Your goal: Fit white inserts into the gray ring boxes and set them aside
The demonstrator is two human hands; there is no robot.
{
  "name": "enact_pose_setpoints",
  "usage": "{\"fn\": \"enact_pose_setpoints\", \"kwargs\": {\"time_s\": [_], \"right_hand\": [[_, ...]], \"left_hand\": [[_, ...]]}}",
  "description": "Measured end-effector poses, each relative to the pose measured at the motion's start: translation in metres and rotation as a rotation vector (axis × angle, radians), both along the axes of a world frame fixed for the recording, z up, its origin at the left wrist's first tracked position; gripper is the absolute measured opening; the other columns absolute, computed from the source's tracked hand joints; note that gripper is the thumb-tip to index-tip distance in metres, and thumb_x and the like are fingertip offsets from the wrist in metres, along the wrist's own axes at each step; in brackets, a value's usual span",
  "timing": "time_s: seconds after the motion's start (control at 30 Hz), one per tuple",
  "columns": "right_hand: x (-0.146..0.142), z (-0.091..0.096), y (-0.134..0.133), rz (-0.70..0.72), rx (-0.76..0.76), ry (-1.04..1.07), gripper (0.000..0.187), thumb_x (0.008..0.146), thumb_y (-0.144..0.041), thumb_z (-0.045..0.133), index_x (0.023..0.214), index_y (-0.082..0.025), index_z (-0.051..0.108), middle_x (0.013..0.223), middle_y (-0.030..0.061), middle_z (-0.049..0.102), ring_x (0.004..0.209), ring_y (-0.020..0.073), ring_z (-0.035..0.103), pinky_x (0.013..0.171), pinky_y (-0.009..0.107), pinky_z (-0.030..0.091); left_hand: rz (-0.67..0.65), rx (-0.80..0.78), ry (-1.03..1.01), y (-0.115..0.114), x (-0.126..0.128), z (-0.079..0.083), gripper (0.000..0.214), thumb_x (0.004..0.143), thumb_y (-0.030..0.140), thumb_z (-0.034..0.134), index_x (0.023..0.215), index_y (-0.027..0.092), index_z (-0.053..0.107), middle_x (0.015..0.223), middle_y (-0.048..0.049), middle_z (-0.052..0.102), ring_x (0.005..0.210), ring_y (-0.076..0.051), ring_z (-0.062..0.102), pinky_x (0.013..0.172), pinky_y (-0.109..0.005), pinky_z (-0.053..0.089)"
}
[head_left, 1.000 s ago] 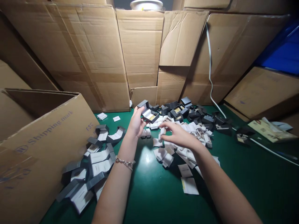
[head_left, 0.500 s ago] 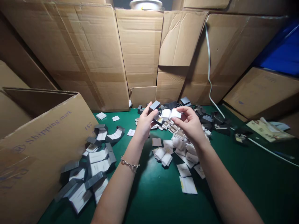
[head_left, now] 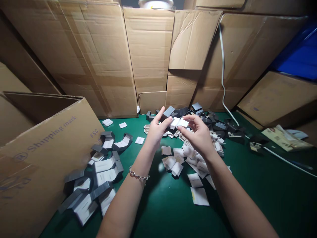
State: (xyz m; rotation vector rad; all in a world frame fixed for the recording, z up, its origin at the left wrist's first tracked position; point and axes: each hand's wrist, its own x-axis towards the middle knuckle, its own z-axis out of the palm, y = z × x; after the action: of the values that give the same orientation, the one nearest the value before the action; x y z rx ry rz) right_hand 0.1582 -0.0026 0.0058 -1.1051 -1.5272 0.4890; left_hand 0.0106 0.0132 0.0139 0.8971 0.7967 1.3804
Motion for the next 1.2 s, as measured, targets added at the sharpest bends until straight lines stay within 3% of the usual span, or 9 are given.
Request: {"fn": "enact_pose_setpoints", "kwargs": {"time_s": [0.33,0.57,0.83,1.2], "right_hand": [[-0.004,-0.011,0.004,0.005,-0.011,0.033,0.031,0.072,-0.034,0.071,0.098,-0.021,0.059,0.100,0.0055,0.064,0.093,0.0220,0.063,0.086,0.040,0.051],[-0.009,-0.019,0.006,-0.028,0.174,-0.022,0.026,0.077,-0.025,0.065,0.102,-0.022,0.058,0.112,0.0070,0.060,0.105,0.0220,0.060,0.094,0.041,0.049],[-0.010,-0.013,0.003,-0.061,0.279,-0.151,0.024,0.076,-0.022,0.059,0.100,-0.022,0.055,0.109,0.0087,0.059,0.109,0.0241,0.056,0.092,0.042,0.049],[-0.009,-0.010,-0.001,-0.083,-0.022,-0.128,0.028,0.072,-0.036,0.068,0.088,-0.023,0.048,0.100,0.0052,0.064,0.090,0.0224,0.061,0.079,0.037,0.049]], "left_hand": [[-0.012,0.026,0.046,0.002,0.001,-0.004,0.063,0.070,0.028,0.075,0.130,0.027,0.056,0.114,-0.0030,0.065,0.094,-0.016,0.061,0.089,-0.031,0.049],[-0.024,0.003,-0.025,-0.002,0.004,0.000,0.062,0.073,0.027,0.072,0.132,0.025,0.054,0.097,-0.0025,0.068,0.077,-0.013,0.061,0.071,-0.025,0.052],[-0.020,0.009,-0.033,-0.003,0.005,0.000,0.059,0.073,0.026,0.072,0.129,0.024,0.057,0.092,-0.0020,0.067,0.073,-0.011,0.060,0.065,-0.022,0.051],[-0.067,0.057,0.000,-0.003,0.010,-0.008,0.064,0.072,0.032,0.073,0.133,0.028,0.054,0.120,-0.0046,0.063,0.099,-0.019,0.061,0.085,-0.032,0.053]]}}
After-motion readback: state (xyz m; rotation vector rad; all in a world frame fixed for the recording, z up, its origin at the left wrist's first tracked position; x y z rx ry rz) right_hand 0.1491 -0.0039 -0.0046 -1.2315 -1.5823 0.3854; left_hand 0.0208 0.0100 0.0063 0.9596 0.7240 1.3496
